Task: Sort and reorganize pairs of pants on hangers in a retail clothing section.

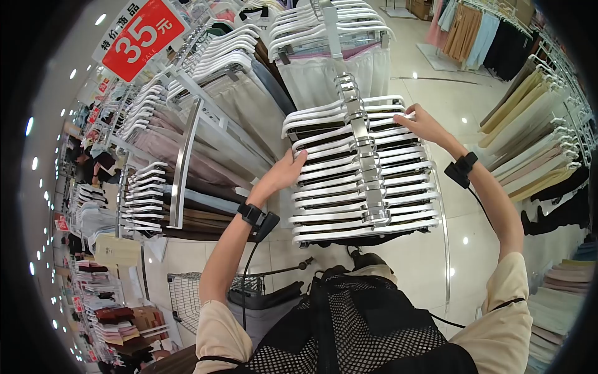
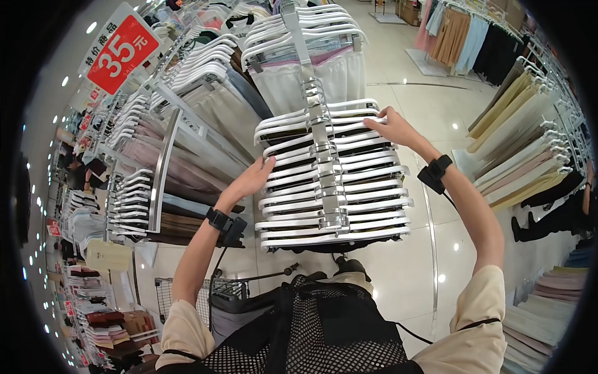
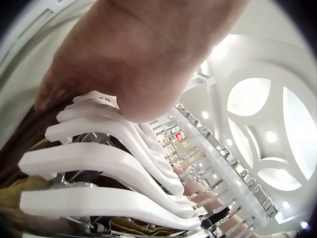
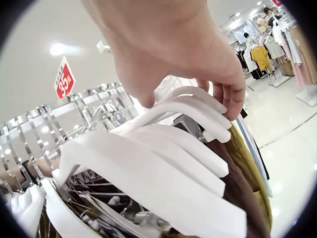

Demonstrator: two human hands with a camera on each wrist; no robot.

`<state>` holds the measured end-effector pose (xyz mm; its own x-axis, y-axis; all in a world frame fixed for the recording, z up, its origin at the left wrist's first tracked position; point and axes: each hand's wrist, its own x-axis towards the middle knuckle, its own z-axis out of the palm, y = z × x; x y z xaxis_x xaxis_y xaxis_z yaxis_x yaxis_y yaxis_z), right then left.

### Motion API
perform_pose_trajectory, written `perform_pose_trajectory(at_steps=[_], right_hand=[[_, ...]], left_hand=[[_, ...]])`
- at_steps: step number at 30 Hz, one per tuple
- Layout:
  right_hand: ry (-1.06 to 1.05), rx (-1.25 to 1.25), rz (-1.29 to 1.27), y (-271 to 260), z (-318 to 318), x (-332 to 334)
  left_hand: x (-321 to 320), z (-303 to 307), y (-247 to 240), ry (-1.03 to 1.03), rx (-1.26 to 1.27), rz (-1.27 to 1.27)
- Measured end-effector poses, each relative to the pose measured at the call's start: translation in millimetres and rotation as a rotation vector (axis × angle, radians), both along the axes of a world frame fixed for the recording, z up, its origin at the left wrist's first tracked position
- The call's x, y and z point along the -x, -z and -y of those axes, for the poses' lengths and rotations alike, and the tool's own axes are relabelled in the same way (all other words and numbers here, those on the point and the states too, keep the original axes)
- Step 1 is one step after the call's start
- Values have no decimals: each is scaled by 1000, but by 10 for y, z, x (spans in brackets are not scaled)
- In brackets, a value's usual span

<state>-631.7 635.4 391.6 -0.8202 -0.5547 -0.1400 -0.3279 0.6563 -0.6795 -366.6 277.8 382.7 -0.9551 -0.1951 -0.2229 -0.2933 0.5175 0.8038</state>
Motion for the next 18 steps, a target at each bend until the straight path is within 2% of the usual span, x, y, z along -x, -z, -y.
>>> perform_pose_trajectory(at_steps=[2,3,6,7,10,11,14,18], right_hand=[[24,7,-23,152,-32,127],[29,32,94,124,-55,140],[-2,71,253,71,-52,170],[-46,5,286,-13,-64,166],[20,-6,341,-87,-17,159],[45,11,326,-96,-15,173],[80,153,291,66,-43,274],[60,100,42,80,-41,238]], left_hand=[[-1,67,25,-41,124,-104],[19,62,6,-181,246,-147],[109,94,-184,-183,248,-140],[147,84,-256,-66,89,-120],[190,-75,-246,-20,-1,-60],[217,-34,-162,47,11,-132],[254,77,-73,87,-27,-26],[275,111,-40,31,-19,3]])
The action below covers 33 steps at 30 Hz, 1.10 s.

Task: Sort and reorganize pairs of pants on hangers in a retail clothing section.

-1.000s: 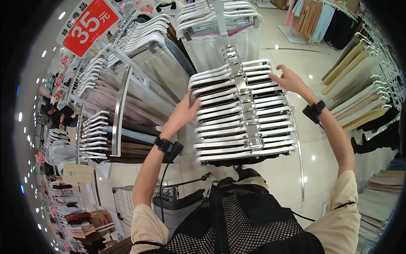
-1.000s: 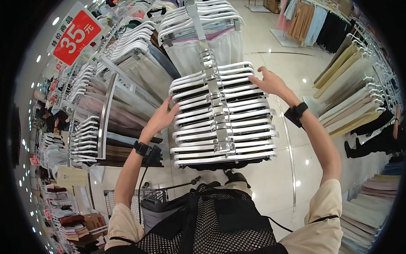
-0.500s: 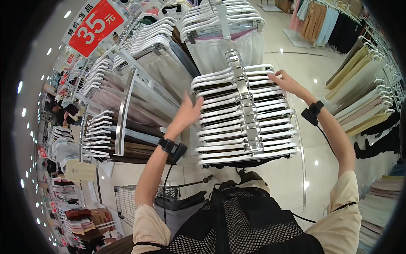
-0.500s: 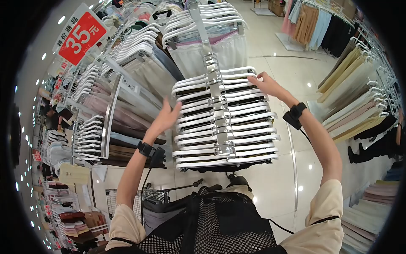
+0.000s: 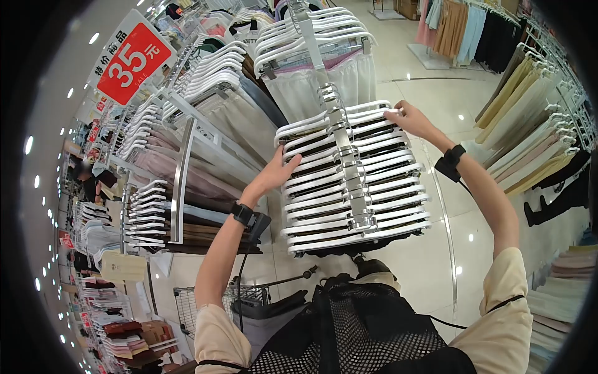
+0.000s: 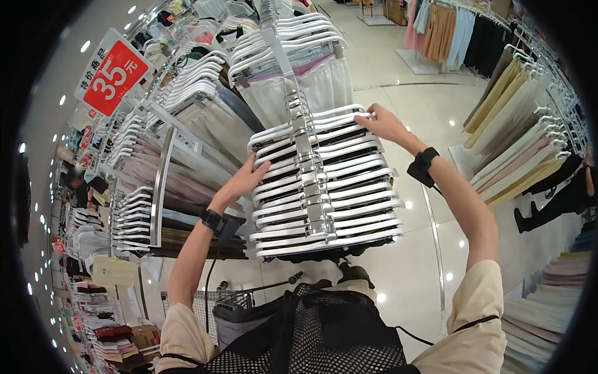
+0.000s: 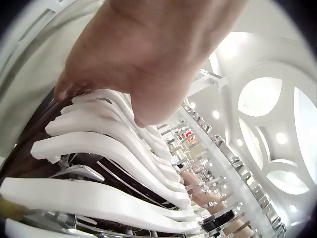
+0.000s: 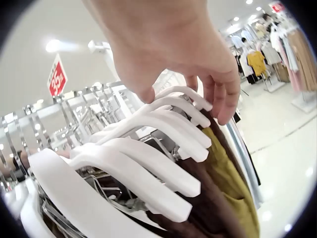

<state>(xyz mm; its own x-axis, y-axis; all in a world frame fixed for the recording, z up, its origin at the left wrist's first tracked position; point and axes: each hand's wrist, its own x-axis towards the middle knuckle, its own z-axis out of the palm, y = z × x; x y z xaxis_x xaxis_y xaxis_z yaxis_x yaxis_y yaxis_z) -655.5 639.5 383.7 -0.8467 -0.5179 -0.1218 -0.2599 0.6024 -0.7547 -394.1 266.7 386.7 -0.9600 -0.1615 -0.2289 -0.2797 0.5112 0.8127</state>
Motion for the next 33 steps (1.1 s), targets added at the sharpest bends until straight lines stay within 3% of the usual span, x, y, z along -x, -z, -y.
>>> perform_pose_trajectory(at_steps=[2,6,9,12,15,17,21,23,27,30,33], right_hand=[[-48,-119,-131,-23,15,-35],[38,15,55,57,143,68],[-7,-57,118,83,250,74],[1,-31,153,-14,246,68],[-8,-40,147,77,223,143],[-20,-105,80,63,212,85],[-174,-76,-167,-315,-296,-453],[-265,-11,-90,-626,-640,-987],[-413,95,-154,-676,-1105,-2040],[-276,23,-251,-420,-1040,-2579],[-76,66,-389,177,-1045,-2741]], left_hand=[[-50,-101,-104,-71,68,-80],[152,54,41,-107,11,-151],[290,77,27,-29,-114,-131],[221,-1,-168,-53,-60,21],[255,198,201,-15,-30,24],[168,257,195,-9,-4,13],[-337,137,-369,3,-65,62],[-774,106,-655,34,-85,106],[-1771,13,-288,-30,-157,57],[-2437,-273,251,-70,-95,51],[-2901,-795,372,-215,-228,134]])
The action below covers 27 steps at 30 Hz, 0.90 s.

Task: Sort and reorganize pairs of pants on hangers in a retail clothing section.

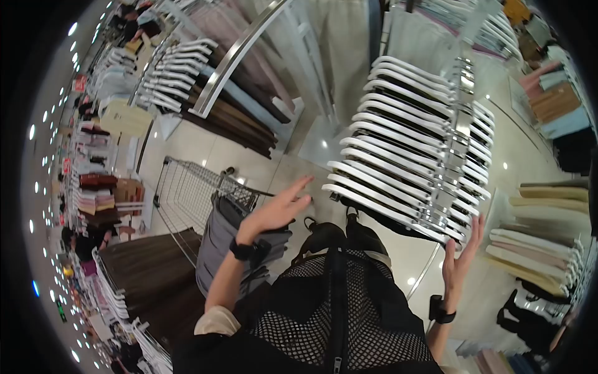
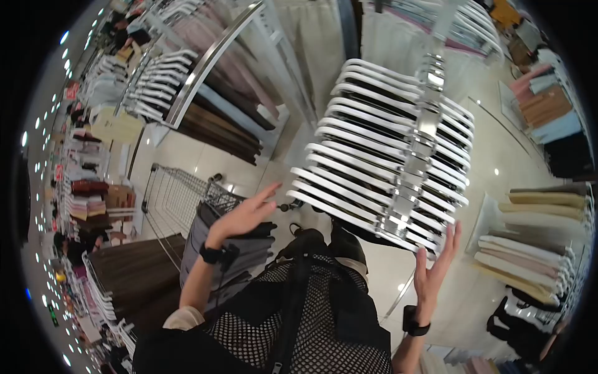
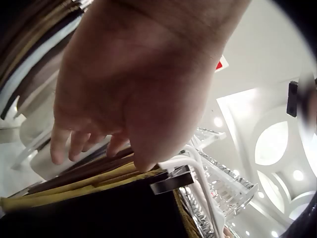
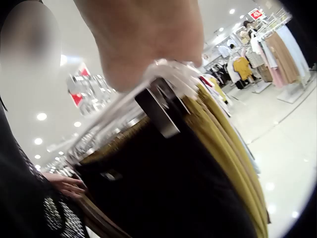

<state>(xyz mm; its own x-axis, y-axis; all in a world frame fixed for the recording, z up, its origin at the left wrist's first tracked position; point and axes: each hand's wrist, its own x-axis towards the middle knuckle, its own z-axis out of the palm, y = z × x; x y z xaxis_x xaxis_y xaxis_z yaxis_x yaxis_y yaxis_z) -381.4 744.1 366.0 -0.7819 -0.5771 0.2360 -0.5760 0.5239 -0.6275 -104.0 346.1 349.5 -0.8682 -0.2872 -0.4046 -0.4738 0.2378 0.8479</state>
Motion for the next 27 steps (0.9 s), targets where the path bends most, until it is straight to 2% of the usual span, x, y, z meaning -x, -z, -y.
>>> perform_pose_trajectory(at_steps=[3,5,7,9,11,13,15,16,17,19,22,23,25,27], right_hand=[[216,258,156,526,-137,-109],[329,332,235,892,-280,-150],[275,-47,417,1747,-1022,92],[58,-201,345,1733,-695,-277],[-145,-500,780,2127,-850,-414],[-476,-1049,800,2391,-797,-731],[-699,-1055,1021,2754,-775,-841],[-716,-1030,958,2614,-512,-1006],[-647,-1004,948,2573,-249,-1135],[-588,-988,749,2404,392,-1360],[-775,-883,317,1983,1491,-1844],[-865,-810,176,1873,1786,-2002],[-1039,-726,237,1445,2501,-2456],[-1047,-758,183,1118,3073,-2938]], left_hand=[[-552,-303,108,-130,168,43],[-1012,-405,185,-375,159,-4],[-1555,-484,373,-552,349,83],[-2032,-547,383,-650,491,156],[-2512,-641,485,-809,541,197],[-2980,-776,551,-936,586,249],[-3460,-969,714,-1008,658,318],[-3677,-1069,775,-1062,679,365],[-3882,-1181,837,-1111,693,415],[-4193,-1339,963,-1215,672,472],[-4524,-1483,1230,-1363,625,434],[-4591,-1543,1305,-1317,658,423],[-4672,-1577,1455,-1225,738,391],[-4673,-1602,1373,-1189,714,371]])
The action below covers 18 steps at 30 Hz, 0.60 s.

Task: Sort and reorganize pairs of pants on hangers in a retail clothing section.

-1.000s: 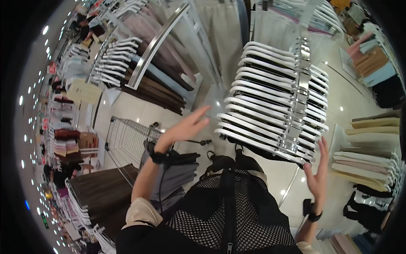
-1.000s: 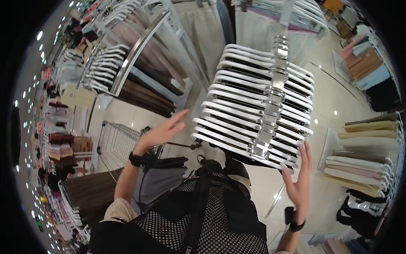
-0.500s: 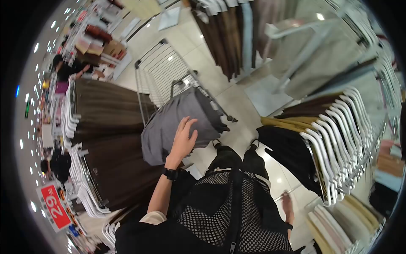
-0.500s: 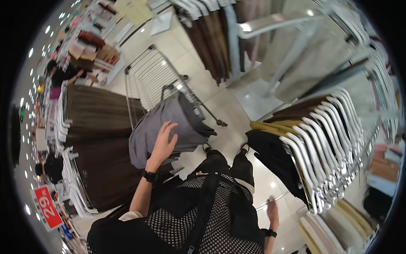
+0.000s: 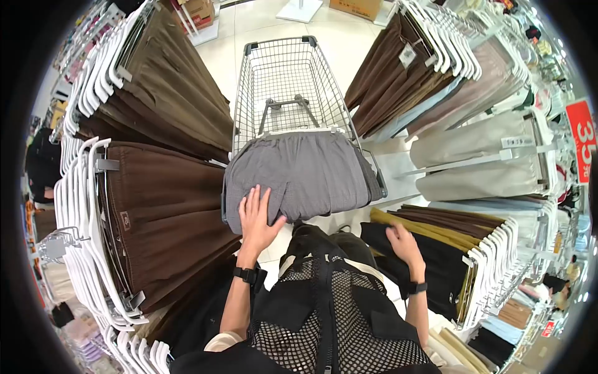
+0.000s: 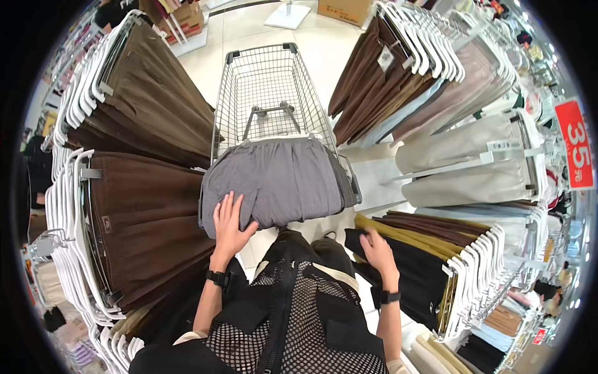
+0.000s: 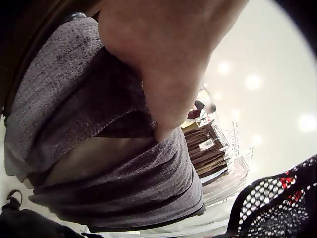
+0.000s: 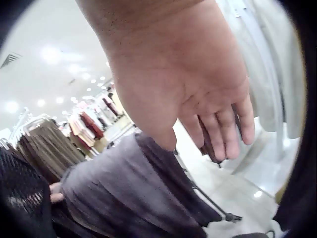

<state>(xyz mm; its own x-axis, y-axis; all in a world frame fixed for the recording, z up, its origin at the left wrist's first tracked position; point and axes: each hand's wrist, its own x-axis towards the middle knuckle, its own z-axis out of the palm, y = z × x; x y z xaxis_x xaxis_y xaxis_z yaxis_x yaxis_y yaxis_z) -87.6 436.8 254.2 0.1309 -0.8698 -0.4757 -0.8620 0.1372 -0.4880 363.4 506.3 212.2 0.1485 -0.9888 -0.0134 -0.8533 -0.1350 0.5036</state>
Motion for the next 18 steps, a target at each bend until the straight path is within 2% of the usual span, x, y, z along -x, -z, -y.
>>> perform_pose_trajectory(at_steps=[2,5,6,11,15,18], right_hand=[[101,183,115,79,410,-364],[320,340,201,541,920,-718],[331,293,214,657,1080,-782],[183,246,-216,732,1424,-1208],[122,311,-128,953,1592,-1125],[143,272,-115,1033,1705,-1129]], left_hand=[[-12,-7,-171,47,-28,-25],[-34,-20,-74,25,-25,-26],[-28,-16,-33,15,-23,-19],[-32,32,-36,-4,-35,-8],[-152,69,-55,35,-55,25],[-205,123,-75,71,-66,45]])
